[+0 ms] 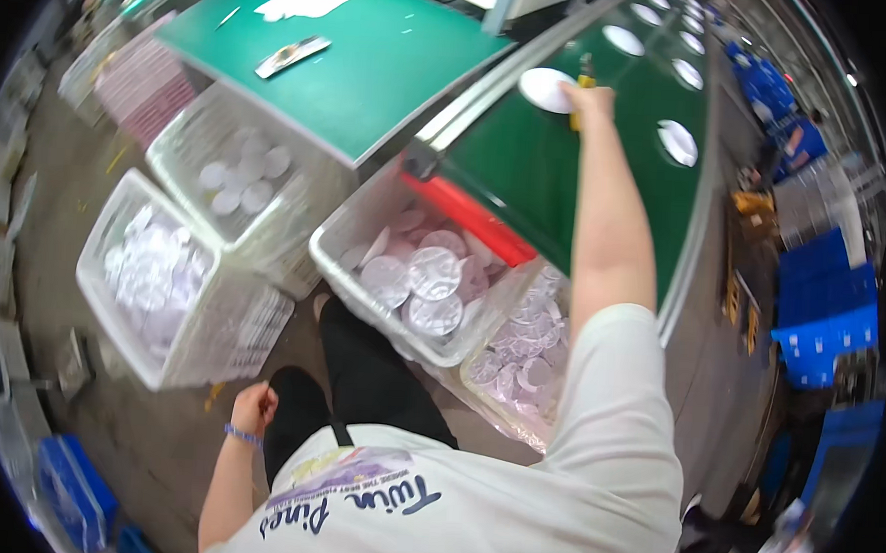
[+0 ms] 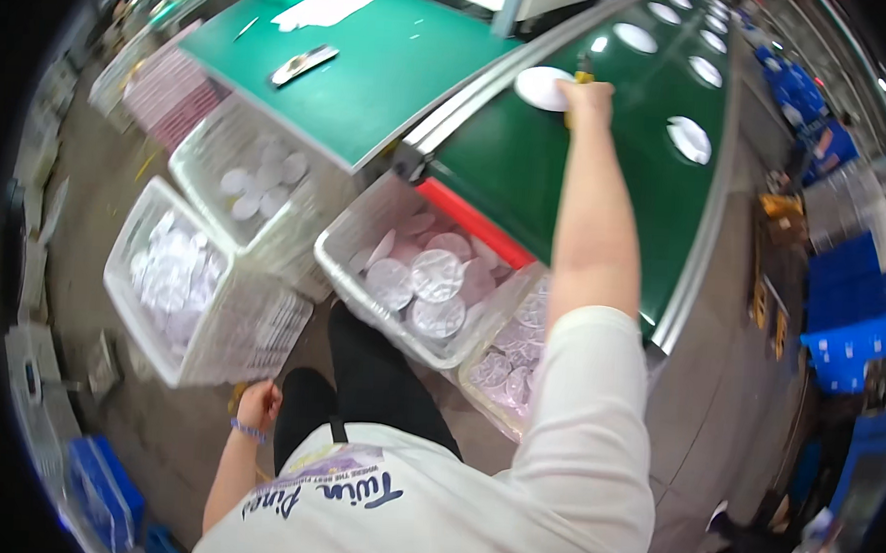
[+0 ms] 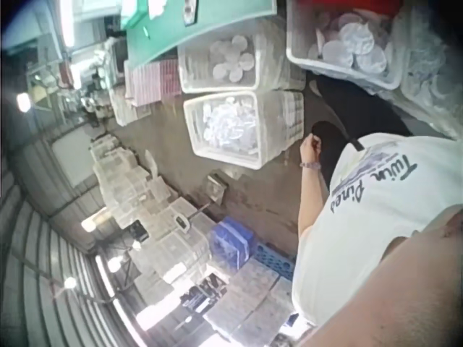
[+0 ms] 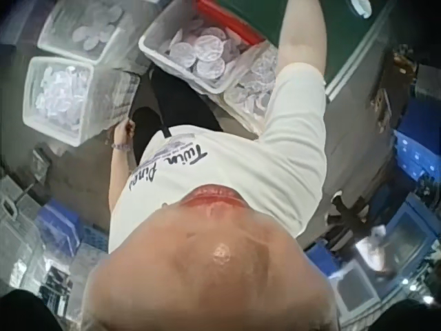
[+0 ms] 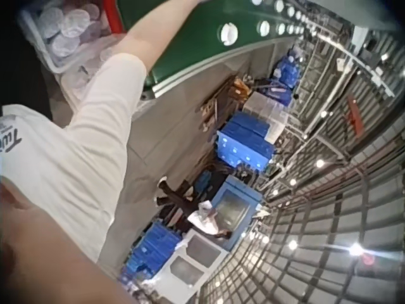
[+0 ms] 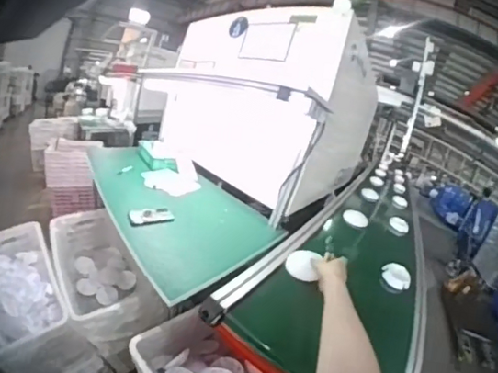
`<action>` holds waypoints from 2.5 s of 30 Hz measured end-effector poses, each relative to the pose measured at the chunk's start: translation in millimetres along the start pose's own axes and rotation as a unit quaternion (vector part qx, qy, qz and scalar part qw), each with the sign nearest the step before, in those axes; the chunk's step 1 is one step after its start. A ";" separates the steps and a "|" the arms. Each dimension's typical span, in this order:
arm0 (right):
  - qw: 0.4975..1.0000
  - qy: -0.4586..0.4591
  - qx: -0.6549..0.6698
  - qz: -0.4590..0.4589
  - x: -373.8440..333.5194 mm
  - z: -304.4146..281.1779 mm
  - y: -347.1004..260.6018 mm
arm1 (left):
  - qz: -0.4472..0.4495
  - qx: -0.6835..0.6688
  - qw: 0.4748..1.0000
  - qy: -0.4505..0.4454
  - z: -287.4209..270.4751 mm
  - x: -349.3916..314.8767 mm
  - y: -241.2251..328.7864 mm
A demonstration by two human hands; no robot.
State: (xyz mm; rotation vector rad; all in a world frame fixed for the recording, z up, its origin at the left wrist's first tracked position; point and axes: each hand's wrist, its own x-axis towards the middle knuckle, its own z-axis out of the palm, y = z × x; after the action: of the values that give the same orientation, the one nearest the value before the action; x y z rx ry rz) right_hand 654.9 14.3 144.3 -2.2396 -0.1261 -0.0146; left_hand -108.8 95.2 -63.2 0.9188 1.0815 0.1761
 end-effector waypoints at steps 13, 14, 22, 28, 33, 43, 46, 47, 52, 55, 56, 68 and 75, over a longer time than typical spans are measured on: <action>0.738 -0.126 -0.030 -0.663 -371.5 -6.6 4.5 | 0.104 -0.161 0.937 -0.292 101.6 -26.9 63.9; 0.719 -0.151 0.063 -0.675 -413.5 8.5 13.7 | 0.080 -0.189 0.943 -0.261 113.2 -35.5 66.5; 0.696 -0.395 0.111 -0.589 -512.6 -26.6 65.7 | 0.123 0.060 0.969 -0.207 118.8 -45.8 40.2; 0.805 -0.469 -0.006 -0.364 -486.3 -34.7 62.9 | 0.094 0.059 0.979 -0.173 103.5 -60.4 39.4; 0.707 -0.472 -0.072 -0.522 -499.6 -40.2 51.6 | 0.102 0.039 0.971 -0.214 101.7 -61.3 31.8; 0.641 -0.459 -0.199 -0.582 -513.9 -39.7 34.7 | 0.157 0.175 0.955 -0.183 100.4 -62.6 22.4; 0.638 -0.456 -0.205 -0.585 -513.1 -41.4 34.6 | 0.160 0.181 0.954 -0.179 100.9 -63.7 20.2; 0.639 -0.457 -0.205 -0.583 -513.2 -40.9 35.9 | 0.162 0.184 0.953 -0.176 100.2 -63.6 19.0; 0.634 -0.477 -0.202 -0.573 -511.8 -31.4 42.7 | 0.132 0.188 0.953 -0.197 102.0 -62.9 28.5; 0.663 -0.443 -0.196 -0.572 -511.0 -35.8 44.6 | 0.139 0.196 0.948 -0.208 107.6 -58.3 36.4; 0.668 -0.441 -0.159 -0.578 -515.2 -34.6 54.1 | 0.146 0.190 0.947 -0.216 108.9 -64.0 38.9; 0.662 -0.520 -0.210 -0.497 -535.9 -8.7 123.5 | 0.240 0.466 0.850 -0.055 95.9 -12.1 -15.1; 0.682 -0.511 -0.104 -0.513 -521.5 -10.3 146.3 | 0.113 0.384 0.913 -0.082 82.8 -9.7 -27.2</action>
State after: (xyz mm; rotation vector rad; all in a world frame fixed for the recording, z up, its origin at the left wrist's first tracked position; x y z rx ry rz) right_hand 150.6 -129.0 8.1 -1.8024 -2.0330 0.6453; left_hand -54.0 26.7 -63.4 1.7384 0.8812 -0.1555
